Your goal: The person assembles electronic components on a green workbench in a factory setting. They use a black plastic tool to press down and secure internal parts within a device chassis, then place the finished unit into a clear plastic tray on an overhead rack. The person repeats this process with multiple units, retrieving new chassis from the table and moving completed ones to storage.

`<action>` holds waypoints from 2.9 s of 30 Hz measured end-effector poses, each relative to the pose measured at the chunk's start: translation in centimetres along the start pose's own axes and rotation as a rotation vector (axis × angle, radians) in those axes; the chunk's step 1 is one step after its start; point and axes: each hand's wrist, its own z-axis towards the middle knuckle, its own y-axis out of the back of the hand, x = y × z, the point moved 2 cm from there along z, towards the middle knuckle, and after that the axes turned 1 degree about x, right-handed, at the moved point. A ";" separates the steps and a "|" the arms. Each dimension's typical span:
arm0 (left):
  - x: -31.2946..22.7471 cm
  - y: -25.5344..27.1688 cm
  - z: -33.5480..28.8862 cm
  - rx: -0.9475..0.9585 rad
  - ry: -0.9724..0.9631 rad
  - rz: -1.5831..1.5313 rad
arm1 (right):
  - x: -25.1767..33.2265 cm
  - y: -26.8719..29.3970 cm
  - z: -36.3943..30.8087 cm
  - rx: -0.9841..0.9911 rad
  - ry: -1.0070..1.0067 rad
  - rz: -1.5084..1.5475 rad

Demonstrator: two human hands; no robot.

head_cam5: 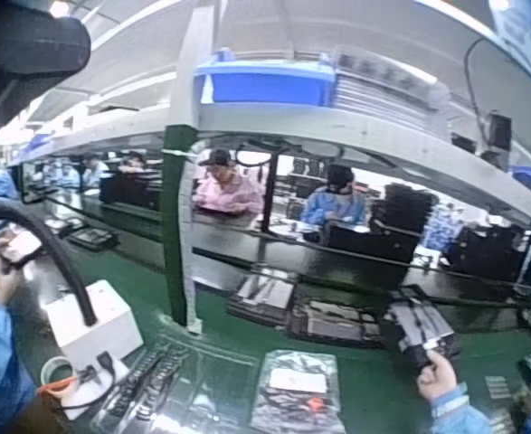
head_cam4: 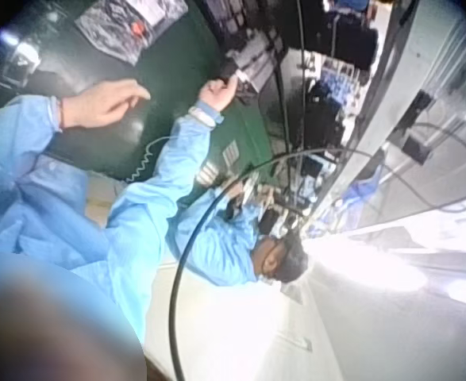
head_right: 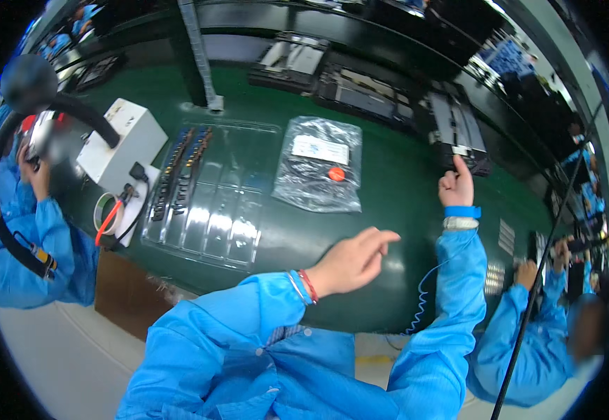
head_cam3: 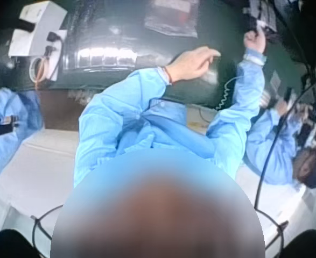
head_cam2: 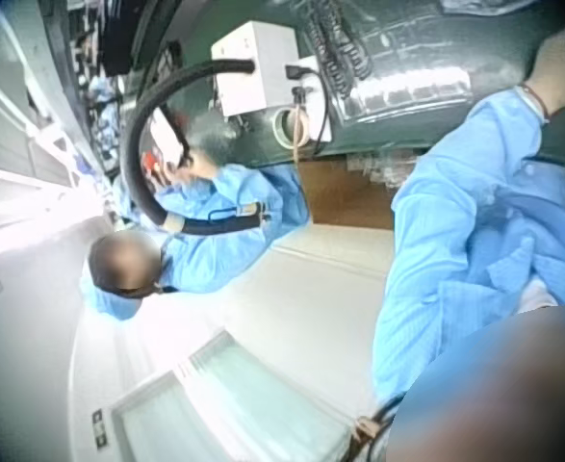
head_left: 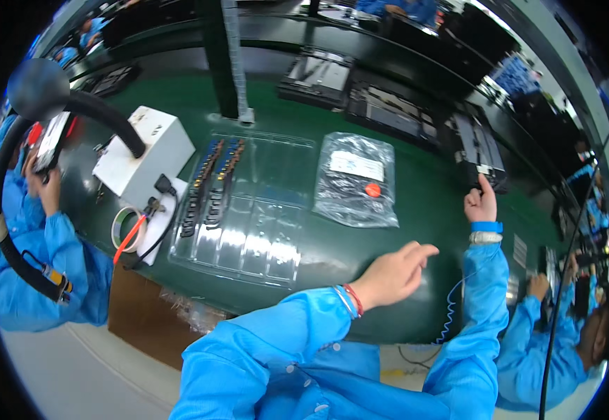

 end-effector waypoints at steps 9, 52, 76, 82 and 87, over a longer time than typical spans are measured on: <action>1.3 -0.8 -0.1 -0.117 0.208 -0.912 | -7.5 0.5 -21.4 0.187 0.053 -0.142; -6.4 6.7 -14.0 0.044 -0.046 0.912 | -9.2 -1.1 -28.7 0.526 0.381 -0.794; 0.5 8.5 -1.7 0.101 0.131 1.020 | -12.5 -7.4 -14.0 0.514 0.557 -1.054; 0.7 8.7 -1.4 0.118 0.214 0.946 | -12.5 -7.9 -13.9 0.520 0.662 -1.186; 0.7 8.7 -1.4 0.117 0.212 0.938 | -12.6 -7.7 -13.1 0.491 0.547 -1.171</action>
